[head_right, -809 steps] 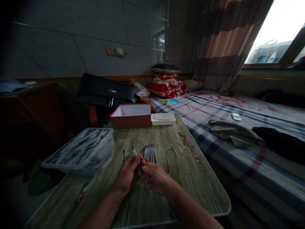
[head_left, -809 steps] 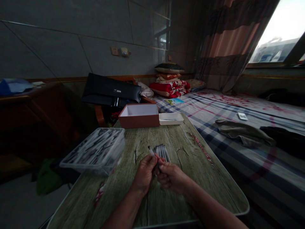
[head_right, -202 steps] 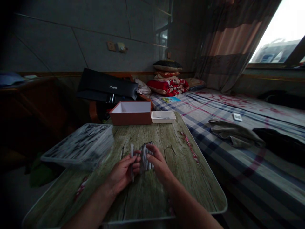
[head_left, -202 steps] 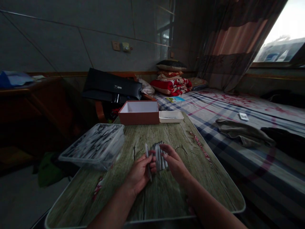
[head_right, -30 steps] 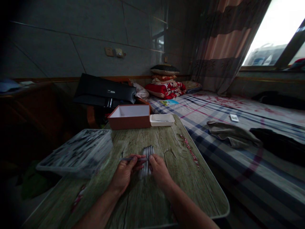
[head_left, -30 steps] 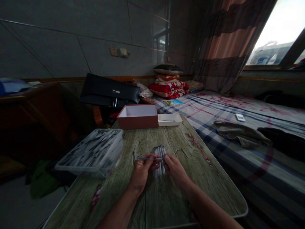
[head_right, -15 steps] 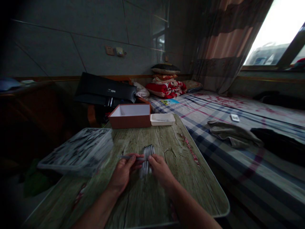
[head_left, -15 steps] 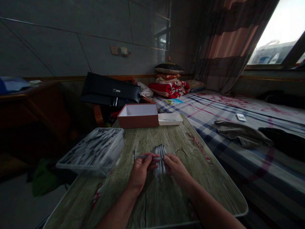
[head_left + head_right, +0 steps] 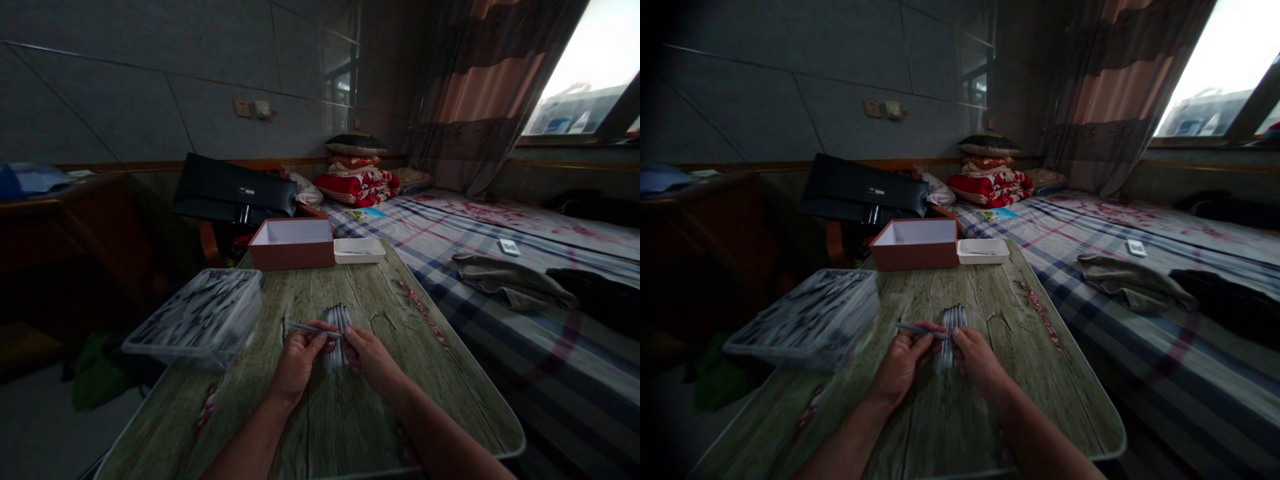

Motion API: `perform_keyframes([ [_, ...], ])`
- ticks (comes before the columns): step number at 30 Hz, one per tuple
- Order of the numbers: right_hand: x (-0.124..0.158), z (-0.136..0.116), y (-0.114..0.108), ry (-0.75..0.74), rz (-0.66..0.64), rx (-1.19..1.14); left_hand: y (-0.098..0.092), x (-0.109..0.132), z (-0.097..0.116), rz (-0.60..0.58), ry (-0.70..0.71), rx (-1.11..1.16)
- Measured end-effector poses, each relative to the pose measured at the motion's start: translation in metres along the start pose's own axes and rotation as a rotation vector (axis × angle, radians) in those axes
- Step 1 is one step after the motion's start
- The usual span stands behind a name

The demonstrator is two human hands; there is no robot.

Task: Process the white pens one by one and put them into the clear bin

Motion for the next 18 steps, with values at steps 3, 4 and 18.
perform_keyframes([
  [3, 0.005, -0.007, 0.005, -0.04, -0.036, -0.051, -0.001, -0.001, 0.0, 0.04, 0.015, 0.004],
  [4, 0.007, -0.009, 0.006, -0.058, -0.054, -0.064, -0.002, -0.002, 0.0, 0.048, 0.021, 0.002],
  [18, 0.005, -0.003, 0.004, -0.034, -0.074, -0.103, -0.005, -0.002, 0.0, 0.028, 0.05, -0.021],
])
Point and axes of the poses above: each hand's wrist, its own x-axis away from the middle knuckle, its own y-axis out of the palm, z = x × y, the point moved 1 cm from there along -x, towards the middle knuckle, and after that the axes turned 4 degrees about y, right-handed, at the moved point
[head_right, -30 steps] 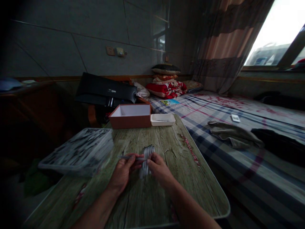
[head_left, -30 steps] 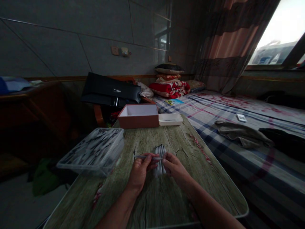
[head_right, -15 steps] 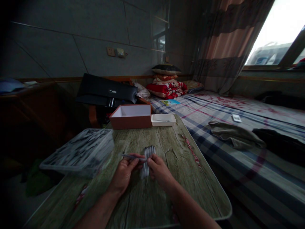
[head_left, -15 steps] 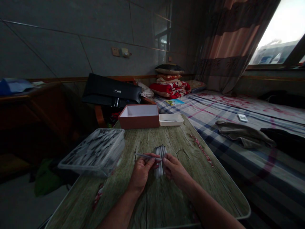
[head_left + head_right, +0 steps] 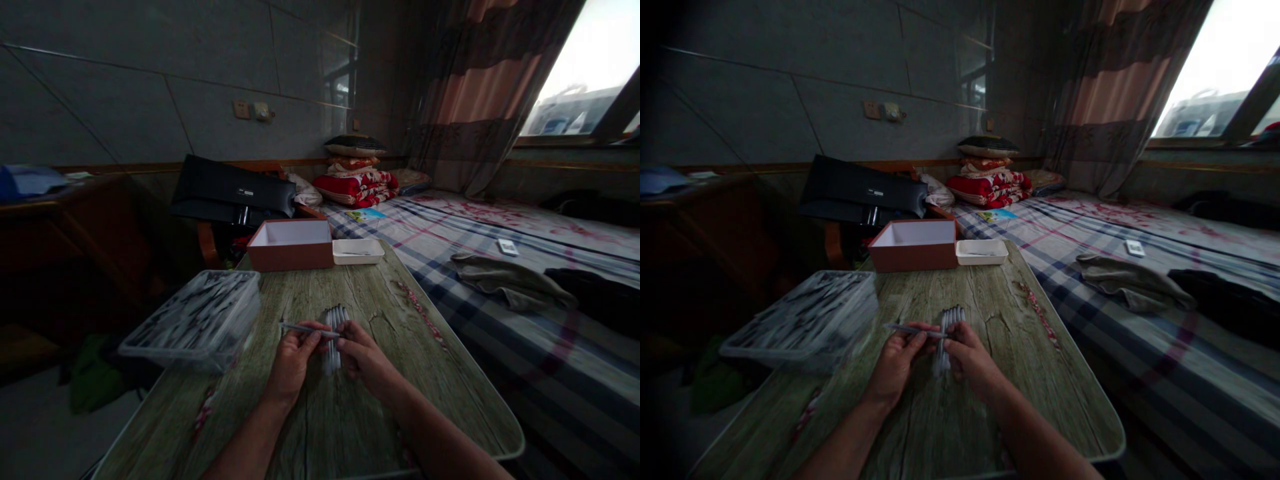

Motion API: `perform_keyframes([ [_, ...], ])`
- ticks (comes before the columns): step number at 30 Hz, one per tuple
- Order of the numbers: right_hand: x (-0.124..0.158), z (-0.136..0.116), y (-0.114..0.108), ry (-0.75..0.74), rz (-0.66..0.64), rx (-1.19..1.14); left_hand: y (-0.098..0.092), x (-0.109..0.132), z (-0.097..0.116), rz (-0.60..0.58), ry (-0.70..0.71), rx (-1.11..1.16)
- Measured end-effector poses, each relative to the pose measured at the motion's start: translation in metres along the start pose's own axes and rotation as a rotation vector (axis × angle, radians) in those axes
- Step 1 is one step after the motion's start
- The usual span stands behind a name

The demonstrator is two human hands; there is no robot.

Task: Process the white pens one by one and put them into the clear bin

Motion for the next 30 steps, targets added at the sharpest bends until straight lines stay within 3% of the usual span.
perform_keyframes([
  [6, -0.0019, 0.0036, -0.0026, 0.062, 0.049, 0.046, -0.001, 0.001, -0.0032, -0.037, 0.013, -0.024],
  [25, 0.0017, -0.003, 0.0014, 0.054, -0.009, -0.045, -0.0011, 0.0004, -0.0009, 0.0, 0.0, -0.005],
  [30, -0.0006, 0.001, 0.0004, 0.106, 0.045, 0.03, -0.0009, 0.0013, -0.0002, 0.006, 0.007, -0.01],
])
Point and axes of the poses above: each hand's wrist, its own x-axis away from the middle knuckle, its own y-axis out of the palm, z = x × y, the point moved 1 cm from there along -x, towards the middle knuckle, and after that the axes turned 4 degrees about y, right-handed, at the moved point
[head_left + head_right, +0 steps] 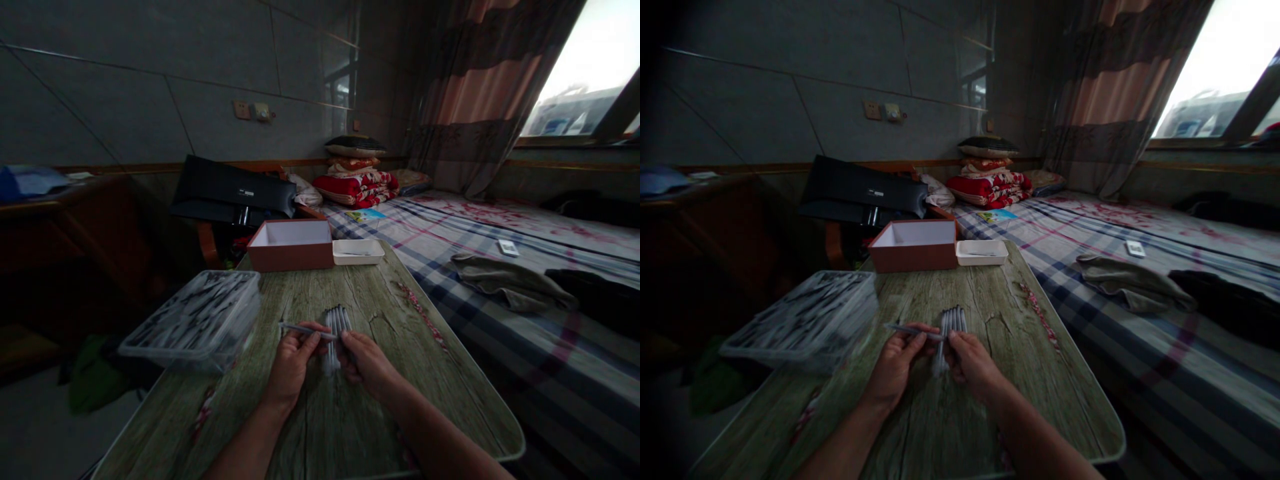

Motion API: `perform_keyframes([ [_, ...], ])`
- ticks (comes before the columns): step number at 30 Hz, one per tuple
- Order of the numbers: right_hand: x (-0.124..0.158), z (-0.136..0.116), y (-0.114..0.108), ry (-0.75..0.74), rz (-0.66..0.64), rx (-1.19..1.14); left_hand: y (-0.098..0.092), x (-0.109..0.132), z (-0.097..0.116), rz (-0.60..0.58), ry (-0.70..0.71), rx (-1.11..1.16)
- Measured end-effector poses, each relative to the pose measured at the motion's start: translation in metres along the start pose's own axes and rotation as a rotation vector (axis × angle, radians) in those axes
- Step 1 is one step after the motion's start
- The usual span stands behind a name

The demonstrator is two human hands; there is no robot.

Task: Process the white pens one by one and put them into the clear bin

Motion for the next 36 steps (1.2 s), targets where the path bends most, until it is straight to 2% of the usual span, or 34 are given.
perform_keyframes([
  [7, -0.002, 0.001, -0.002, -0.047, -0.046, -0.104, -0.001, -0.001, 0.0, 0.023, 0.017, 0.005],
  [11, 0.002, -0.001, 0.001, -0.022, -0.085, -0.161, -0.001, -0.001, 0.0, 0.012, 0.026, -0.018],
  [16, 0.002, -0.001, 0.0, 0.011, -0.099, -0.1, 0.002, 0.001, 0.003, -0.012, 0.026, -0.057],
  [21, -0.001, 0.0, -0.004, 0.05, -0.096, -0.004, -0.001, 0.0, 0.004, 0.101, 0.054, -0.017],
  [25, 0.004, -0.002, -0.001, 0.119, -0.21, 0.107, -0.007, -0.004, 0.002, 0.188, 0.031, 0.074],
  [30, 0.012, 0.001, 0.002, 0.272, -0.423, 0.27, -0.013, -0.008, 0.001, 0.28, -0.07, 0.241],
  [36, 0.007, 0.008, -0.009, 0.346, -0.474, 0.349, -0.021, -0.017, 0.006, 0.486, -0.217, 0.501],
])
Point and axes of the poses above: each hand's wrist, its own x-axis away from the middle knuckle, its own y-axis out of the palm, z = x × y, the point moved 1 cm from there along -x, towards the middle knuckle, and after that the axes turned 4 degrees about y, right-handed, at the moved point
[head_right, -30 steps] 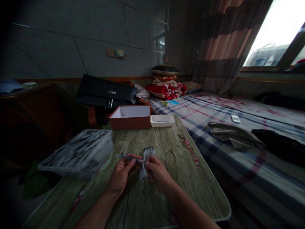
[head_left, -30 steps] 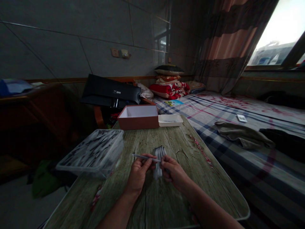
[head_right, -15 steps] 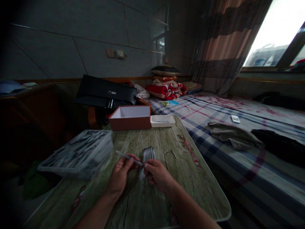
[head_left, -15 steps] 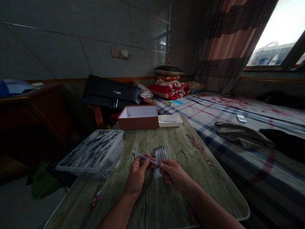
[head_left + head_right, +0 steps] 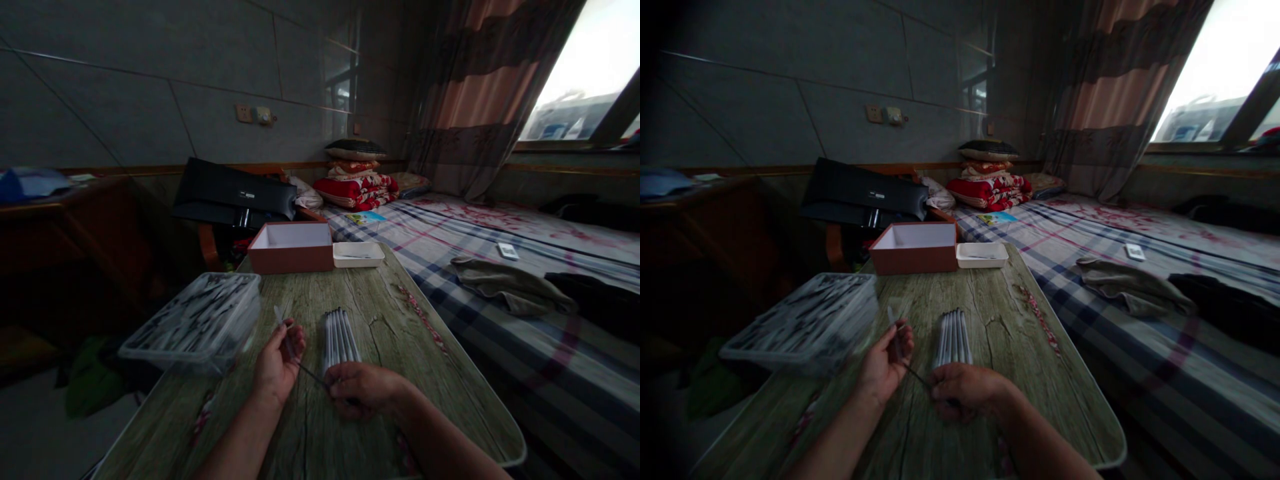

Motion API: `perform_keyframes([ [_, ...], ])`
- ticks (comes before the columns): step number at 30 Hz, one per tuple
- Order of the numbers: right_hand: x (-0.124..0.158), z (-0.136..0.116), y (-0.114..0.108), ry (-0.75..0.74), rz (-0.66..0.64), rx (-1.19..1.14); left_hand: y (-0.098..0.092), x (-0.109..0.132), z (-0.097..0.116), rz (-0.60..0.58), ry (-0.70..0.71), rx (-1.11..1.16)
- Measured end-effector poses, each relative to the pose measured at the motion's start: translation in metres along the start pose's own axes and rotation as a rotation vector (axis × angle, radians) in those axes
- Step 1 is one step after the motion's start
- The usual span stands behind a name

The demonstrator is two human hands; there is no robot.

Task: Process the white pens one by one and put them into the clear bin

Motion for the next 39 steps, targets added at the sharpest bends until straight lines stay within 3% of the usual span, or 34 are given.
perform_keyframes([
  [3, 0.003, 0.0, -0.003, -0.01, -0.034, 0.005, -0.003, -0.008, 0.003, 0.076, -0.005, 0.069],
  [5, 0.005, -0.003, -0.003, -0.066, -0.044, -0.062, -0.005, -0.011, 0.002, 0.035, 0.012, 0.059],
  [10, 0.008, -0.014, 0.001, -0.304, 0.037, -0.389, -0.003, 0.002, -0.009, -0.283, 0.001, -0.113],
  [14, 0.004, -0.016, 0.004, -0.316, 0.143, -0.41, 0.004, 0.024, -0.021, -0.473, -0.104, -0.243],
  [18, 0.002, -0.014, 0.006, -0.239, 0.179, -0.354, 0.004, 0.024, -0.029, -0.387, -0.094, -0.262],
  [21, 0.0, -0.014, 0.004, -0.262, 0.223, -0.415, 0.002, 0.015, -0.028, -0.342, -0.073, -0.182],
  [25, -0.005, -0.016, -0.003, -0.409, 0.315, -0.624, 0.0, 0.009, -0.024, -0.33, -0.216, -0.07],
  [29, -0.007, -0.02, -0.007, -0.555, 0.365, -0.736, 0.002, 0.013, -0.024, -0.216, -0.389, -0.054],
  [34, -0.004, -0.026, -0.007, -0.714, 0.436, -0.761, 0.006, 0.017, -0.025, -0.275, -0.384, 0.003],
  [39, -0.003, -0.025, 0.003, -0.762, 0.499, -0.564, 0.01, 0.023, -0.029, -0.315, -0.449, -0.043],
])
Point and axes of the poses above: each hand's wrist, its own x-axis away from the middle knuckle, its own y-axis out of the palm, z = x × y, the point moved 1 cm from there along -x, towards the middle knuckle, and after that the axes turned 4 degrees about y, right-handed, at the moved point
